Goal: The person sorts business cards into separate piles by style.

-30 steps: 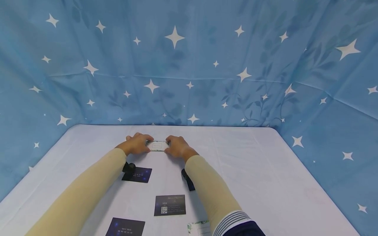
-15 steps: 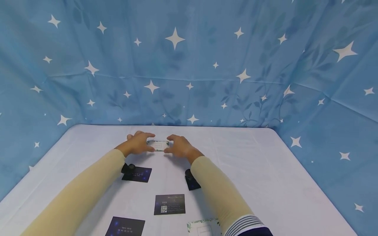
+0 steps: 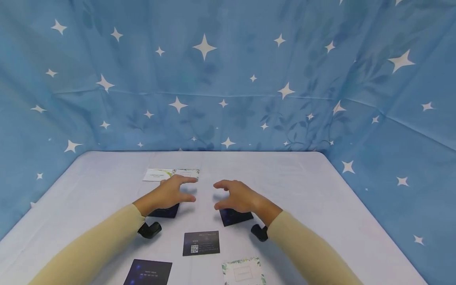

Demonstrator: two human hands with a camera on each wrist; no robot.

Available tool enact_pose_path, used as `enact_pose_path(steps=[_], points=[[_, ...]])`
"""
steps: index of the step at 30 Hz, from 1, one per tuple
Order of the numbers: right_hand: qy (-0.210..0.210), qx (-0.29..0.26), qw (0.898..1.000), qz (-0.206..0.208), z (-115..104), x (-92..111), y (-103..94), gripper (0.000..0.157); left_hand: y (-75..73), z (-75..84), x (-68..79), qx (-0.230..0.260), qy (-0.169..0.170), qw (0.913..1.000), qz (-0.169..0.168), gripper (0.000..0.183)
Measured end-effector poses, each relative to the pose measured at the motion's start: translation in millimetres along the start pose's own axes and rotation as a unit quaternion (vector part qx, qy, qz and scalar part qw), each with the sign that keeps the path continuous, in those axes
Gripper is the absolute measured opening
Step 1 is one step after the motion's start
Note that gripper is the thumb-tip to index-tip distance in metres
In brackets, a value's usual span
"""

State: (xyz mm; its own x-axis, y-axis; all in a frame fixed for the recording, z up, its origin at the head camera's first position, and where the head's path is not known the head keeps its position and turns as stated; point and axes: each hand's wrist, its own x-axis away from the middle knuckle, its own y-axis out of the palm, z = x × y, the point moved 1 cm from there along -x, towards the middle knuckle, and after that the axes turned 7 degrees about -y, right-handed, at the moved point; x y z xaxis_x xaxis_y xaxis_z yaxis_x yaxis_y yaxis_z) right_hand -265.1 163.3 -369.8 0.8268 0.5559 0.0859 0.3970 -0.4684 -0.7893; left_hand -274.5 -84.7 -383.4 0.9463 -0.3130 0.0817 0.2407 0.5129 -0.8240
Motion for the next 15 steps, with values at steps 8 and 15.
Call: enact_pose_path(steps=[8,15], points=[[-0.024,-0.062,0.998,-0.019,1,63,14.5,0.064,26.1,15.3,31.0,0.043,0.031,0.9983,-0.023,0.061],[-0.026,-0.036,0.998,-0.040,8,106,32.1,0.065,40.9,33.3,57.6,0.068,0.069,0.9914,-0.088,0.061]])
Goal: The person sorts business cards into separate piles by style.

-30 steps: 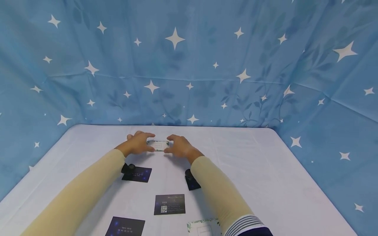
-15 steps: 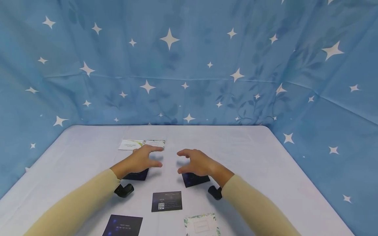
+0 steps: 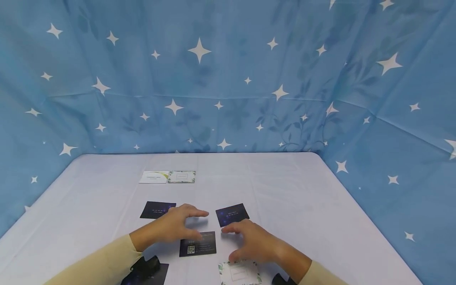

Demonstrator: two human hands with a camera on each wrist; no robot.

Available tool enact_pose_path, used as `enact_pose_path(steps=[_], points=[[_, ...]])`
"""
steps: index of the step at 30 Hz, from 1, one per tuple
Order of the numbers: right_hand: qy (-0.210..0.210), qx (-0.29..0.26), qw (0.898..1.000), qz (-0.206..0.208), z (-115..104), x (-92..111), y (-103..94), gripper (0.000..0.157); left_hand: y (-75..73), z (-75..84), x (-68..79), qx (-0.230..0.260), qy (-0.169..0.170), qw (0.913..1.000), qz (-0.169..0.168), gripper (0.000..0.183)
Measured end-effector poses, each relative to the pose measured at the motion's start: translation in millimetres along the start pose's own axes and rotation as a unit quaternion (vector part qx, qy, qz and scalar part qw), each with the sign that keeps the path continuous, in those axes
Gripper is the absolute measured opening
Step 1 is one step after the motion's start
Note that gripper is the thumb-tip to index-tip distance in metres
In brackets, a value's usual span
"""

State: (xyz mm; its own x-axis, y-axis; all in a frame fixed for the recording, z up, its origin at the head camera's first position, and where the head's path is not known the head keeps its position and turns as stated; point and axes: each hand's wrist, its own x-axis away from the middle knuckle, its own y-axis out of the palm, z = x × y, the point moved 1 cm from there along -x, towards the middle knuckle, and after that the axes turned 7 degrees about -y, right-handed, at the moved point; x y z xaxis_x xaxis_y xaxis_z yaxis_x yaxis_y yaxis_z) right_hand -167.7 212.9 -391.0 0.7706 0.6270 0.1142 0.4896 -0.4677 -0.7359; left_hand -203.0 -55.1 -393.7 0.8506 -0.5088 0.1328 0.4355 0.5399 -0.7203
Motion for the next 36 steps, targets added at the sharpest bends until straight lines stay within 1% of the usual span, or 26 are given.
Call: enact_pose_path(steps=[4,7,10,14,20,24,27,31,34,36], points=[[0.008,0.017,1.000,0.000,4,10,4.7,0.072,6.8,7.1,8.5,-0.010,-0.002,0.9997,-0.023,0.060],[0.018,0.028,0.999,-0.002,5,13,6.1,0.076,9.4,9.7,11.5,-0.011,-0.008,0.9994,-0.030,0.059],[0.020,0.047,0.999,-0.005,5,12,6.6,0.077,11.9,11.0,13.2,-0.009,-0.014,0.9993,-0.034,0.057],[0.022,0.081,0.996,0.006,7,8,3.6,0.078,15.4,12.0,12.9,-0.014,-0.012,0.9991,-0.039,0.055],[0.035,0.110,0.993,0.035,11,-2,-3.2,0.080,21.2,15.9,9.0,-0.039,0.012,0.9979,-0.051,0.053],[0.042,0.107,0.992,0.044,12,0,-7.5,0.078,29.7,24.2,7.3,-0.067,0.026,0.9961,-0.050,0.053],[0.054,0.097,0.993,0.039,10,9,-11.2,0.076,36.8,33.4,6.3,-0.086,0.030,0.9947,-0.047,0.055],[0.071,0.085,0.994,0.012,10,24,-13.6,0.075,45.4,42.4,4.5,-0.106,0.033,0.9931,-0.039,0.055],[0.060,0.091,0.994,-0.005,11,31,-11.8,0.074,49.0,45.1,4.0,-0.116,0.032,0.9921,-0.036,0.054],[0.045,0.102,0.994,-0.008,12,34,-10.5,0.072,50.3,45.7,3.7,-0.120,0.028,0.9917,-0.037,0.053]])
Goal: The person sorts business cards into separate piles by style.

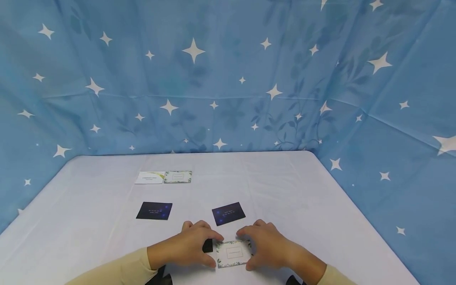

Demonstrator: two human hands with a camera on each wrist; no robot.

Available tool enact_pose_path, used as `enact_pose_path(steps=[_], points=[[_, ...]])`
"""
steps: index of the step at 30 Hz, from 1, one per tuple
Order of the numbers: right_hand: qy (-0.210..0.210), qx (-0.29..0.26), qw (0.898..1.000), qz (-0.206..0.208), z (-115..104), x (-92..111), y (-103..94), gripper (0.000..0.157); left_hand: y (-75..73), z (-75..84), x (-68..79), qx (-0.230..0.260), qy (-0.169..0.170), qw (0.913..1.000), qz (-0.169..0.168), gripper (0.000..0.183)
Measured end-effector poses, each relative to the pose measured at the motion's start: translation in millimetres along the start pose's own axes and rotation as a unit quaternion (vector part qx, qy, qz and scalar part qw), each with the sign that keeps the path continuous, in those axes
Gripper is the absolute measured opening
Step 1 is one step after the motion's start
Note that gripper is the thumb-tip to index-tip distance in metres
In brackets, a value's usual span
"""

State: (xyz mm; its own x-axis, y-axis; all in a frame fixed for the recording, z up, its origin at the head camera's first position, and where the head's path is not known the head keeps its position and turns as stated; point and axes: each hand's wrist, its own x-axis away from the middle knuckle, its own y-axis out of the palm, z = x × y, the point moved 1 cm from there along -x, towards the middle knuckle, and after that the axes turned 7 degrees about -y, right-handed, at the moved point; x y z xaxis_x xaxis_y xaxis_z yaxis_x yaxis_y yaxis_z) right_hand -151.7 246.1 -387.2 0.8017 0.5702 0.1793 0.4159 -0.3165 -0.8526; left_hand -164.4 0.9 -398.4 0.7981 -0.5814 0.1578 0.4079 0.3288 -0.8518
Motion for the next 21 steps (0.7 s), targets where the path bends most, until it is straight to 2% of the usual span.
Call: enact_pose_path(steps=[5,15,18,21], points=[[-0.023,0.027,0.999,0.016,1.9,-0.6,2.3,0.062,0.9,-0.1,-0.7,0.000,-0.008,1.0000,-0.005,0.053],[-0.052,0.039,0.997,0.041,4.0,3.9,3.7,0.050,0.2,0.0,-1.3,0.008,-0.009,0.9999,-0.005,0.051],[-0.068,0.036,0.995,0.058,3.8,4.5,1.7,0.049,0.5,0.6,-1.5,0.004,-0.007,0.9999,0.008,0.053],[-0.071,0.026,0.994,0.074,2.0,4.7,-1.9,0.049,0.4,1.0,-1.1,-0.006,0.001,0.9993,0.037,0.055]])
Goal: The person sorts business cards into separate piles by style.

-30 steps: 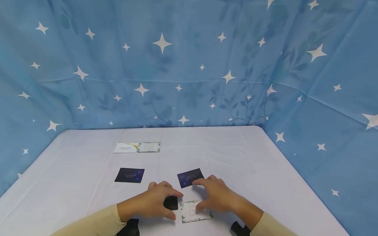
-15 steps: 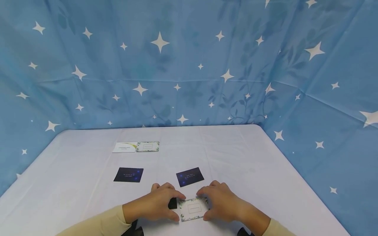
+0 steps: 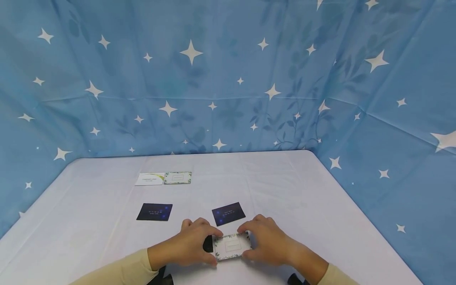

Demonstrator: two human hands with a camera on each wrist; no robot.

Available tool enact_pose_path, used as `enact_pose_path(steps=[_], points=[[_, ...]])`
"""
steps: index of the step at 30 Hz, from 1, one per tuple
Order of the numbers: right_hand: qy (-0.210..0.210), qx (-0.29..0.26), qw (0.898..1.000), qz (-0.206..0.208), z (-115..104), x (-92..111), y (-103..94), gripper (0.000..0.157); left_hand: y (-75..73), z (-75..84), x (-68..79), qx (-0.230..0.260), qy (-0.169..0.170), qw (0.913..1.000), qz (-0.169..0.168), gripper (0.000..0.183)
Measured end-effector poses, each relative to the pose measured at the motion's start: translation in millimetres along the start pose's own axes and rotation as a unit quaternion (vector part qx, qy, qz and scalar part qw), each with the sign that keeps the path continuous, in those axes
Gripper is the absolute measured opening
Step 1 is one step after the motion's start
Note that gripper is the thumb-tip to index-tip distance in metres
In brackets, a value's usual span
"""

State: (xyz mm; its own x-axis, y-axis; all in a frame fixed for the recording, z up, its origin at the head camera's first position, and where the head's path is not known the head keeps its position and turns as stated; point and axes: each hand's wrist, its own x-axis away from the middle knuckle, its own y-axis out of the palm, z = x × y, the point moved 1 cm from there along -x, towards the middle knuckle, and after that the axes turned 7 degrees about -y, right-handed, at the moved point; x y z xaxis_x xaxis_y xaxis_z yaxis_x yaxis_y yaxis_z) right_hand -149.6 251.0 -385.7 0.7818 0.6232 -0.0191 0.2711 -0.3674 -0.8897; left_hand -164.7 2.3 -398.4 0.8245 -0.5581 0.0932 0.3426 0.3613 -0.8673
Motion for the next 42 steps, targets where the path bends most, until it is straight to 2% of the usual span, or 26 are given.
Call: enact_pose_path(steps=[4,9,16,19,21,26,34,42], points=[[0.007,-0.004,1.000,0.024,-3,-6,-2.1,0.050,-3.4,-5.3,2.1,0.002,0.004,0.9988,0.048,0.052],[-0.003,0.002,0.998,0.061,-6,-18,-2.0,0.053,-14.5,-18.0,3.0,0.044,-0.012,0.9967,0.067,0.046],[-0.004,0.035,0.994,0.100,-10,-59,0.2,0.055,-43.1,-45.8,2.5,0.069,-0.050,0.9911,0.102,0.049],[-0.001,0.051,0.994,0.096,-10,-84,0.5,0.058,-55.0,-62.4,-0.9,0.068,-0.072,0.9887,0.113,0.049],[-0.014,0.068,0.993,0.097,-10,-102,0.1,0.058,-62.1,-74.9,-5.3,0.065,-0.082,0.9874,0.119,0.049],[-0.030,0.070,0.993,0.094,-8,-147,-0.5,0.056,-77.5,-109.6,-19.0,0.051,-0.090,0.9865,0.127,0.049],[0.022,0.049,0.997,0.058,-6,-204,6.5,0.059,-96.2,-151.6,-34.6,0.043,-0.134,0.9824,0.122,0.051],[0.069,0.014,0.997,0.042,-5,-249,14.5,0.058,-112.4,-179.0,-55.0,0.027,-0.170,0.9797,0.103,0.048]])
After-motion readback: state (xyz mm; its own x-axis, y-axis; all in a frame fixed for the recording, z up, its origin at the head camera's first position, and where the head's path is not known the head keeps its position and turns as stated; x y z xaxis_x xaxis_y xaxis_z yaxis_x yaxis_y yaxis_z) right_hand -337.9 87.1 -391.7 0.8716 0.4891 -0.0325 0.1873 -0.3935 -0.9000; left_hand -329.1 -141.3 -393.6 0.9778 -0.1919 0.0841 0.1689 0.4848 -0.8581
